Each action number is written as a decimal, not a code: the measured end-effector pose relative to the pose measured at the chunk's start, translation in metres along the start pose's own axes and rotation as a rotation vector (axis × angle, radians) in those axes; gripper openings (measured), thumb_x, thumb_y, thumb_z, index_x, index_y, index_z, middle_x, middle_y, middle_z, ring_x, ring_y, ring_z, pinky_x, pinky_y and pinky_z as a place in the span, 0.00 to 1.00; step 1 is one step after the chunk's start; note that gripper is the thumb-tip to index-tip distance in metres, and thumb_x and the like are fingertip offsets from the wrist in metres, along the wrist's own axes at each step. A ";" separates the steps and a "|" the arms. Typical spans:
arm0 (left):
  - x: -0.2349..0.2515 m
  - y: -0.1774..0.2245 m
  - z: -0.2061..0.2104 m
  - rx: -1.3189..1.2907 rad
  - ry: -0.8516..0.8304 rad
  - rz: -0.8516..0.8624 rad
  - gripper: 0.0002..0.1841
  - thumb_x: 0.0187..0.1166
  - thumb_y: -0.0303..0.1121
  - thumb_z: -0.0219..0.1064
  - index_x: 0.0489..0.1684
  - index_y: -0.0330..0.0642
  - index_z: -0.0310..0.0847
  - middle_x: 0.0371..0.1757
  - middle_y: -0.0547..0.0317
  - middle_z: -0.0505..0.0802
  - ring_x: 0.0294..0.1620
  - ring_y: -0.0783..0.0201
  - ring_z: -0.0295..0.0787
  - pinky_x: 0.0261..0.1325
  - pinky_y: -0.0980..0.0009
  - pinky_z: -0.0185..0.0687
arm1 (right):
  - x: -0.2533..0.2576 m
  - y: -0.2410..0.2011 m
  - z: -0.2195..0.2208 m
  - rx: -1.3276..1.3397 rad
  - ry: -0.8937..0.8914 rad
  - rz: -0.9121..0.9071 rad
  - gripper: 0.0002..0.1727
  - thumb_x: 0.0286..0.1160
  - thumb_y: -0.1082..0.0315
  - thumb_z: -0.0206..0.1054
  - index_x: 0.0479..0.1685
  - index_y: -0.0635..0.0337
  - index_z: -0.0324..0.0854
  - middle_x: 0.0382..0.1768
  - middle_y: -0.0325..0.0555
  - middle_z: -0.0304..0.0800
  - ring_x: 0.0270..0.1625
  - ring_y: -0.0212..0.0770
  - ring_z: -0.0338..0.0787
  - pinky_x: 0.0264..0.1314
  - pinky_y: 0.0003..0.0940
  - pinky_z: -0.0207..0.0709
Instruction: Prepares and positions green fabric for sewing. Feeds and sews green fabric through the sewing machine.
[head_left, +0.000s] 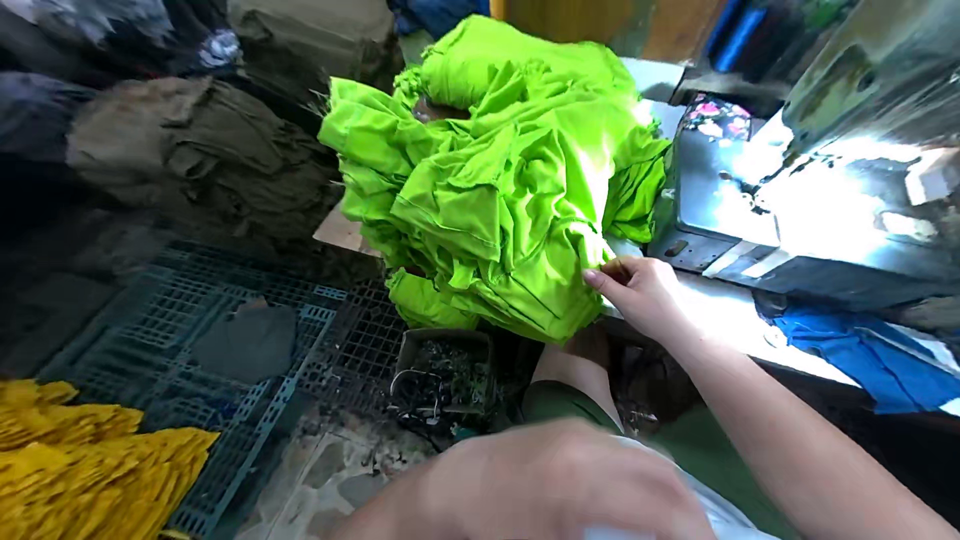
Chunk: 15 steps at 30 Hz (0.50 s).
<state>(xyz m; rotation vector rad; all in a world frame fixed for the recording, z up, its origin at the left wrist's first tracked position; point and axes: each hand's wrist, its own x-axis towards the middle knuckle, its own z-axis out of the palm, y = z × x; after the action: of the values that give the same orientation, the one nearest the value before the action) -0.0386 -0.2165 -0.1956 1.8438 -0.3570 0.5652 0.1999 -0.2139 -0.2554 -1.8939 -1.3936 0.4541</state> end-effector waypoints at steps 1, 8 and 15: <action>0.002 -0.018 -0.001 0.162 0.060 -0.037 0.11 0.84 0.35 0.65 0.42 0.34 0.88 0.41 0.51 0.91 0.46 0.66 0.89 0.54 0.74 0.85 | 0.002 0.002 0.002 0.014 -0.015 0.002 0.19 0.82 0.52 0.68 0.33 0.58 0.87 0.22 0.37 0.81 0.27 0.31 0.80 0.35 0.35 0.75; 0.051 -0.077 -0.011 1.108 0.476 -0.360 0.23 0.64 0.48 0.82 0.45 0.37 0.89 0.48 0.47 0.93 0.51 0.51 0.93 0.53 0.56 0.91 | -0.022 -0.001 -0.036 0.364 0.035 -0.333 0.14 0.82 0.57 0.65 0.28 0.51 0.85 0.26 0.23 0.81 0.27 0.14 0.75 0.30 0.12 0.70; 0.124 -0.065 0.033 0.657 0.134 -0.244 0.10 0.84 0.27 0.62 0.41 0.30 0.89 0.40 0.45 0.94 0.45 0.53 0.94 0.51 0.55 0.88 | -0.075 0.027 -0.111 0.487 0.259 -0.311 0.10 0.82 0.62 0.64 0.30 0.38 0.84 0.23 0.15 0.80 0.21 0.14 0.73 0.22 0.11 0.67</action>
<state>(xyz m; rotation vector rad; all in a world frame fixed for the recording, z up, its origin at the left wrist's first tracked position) 0.1049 -0.2220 -0.1892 2.4132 0.1716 0.6812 0.2639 -0.3262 -0.2105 -1.2699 -1.2400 0.3403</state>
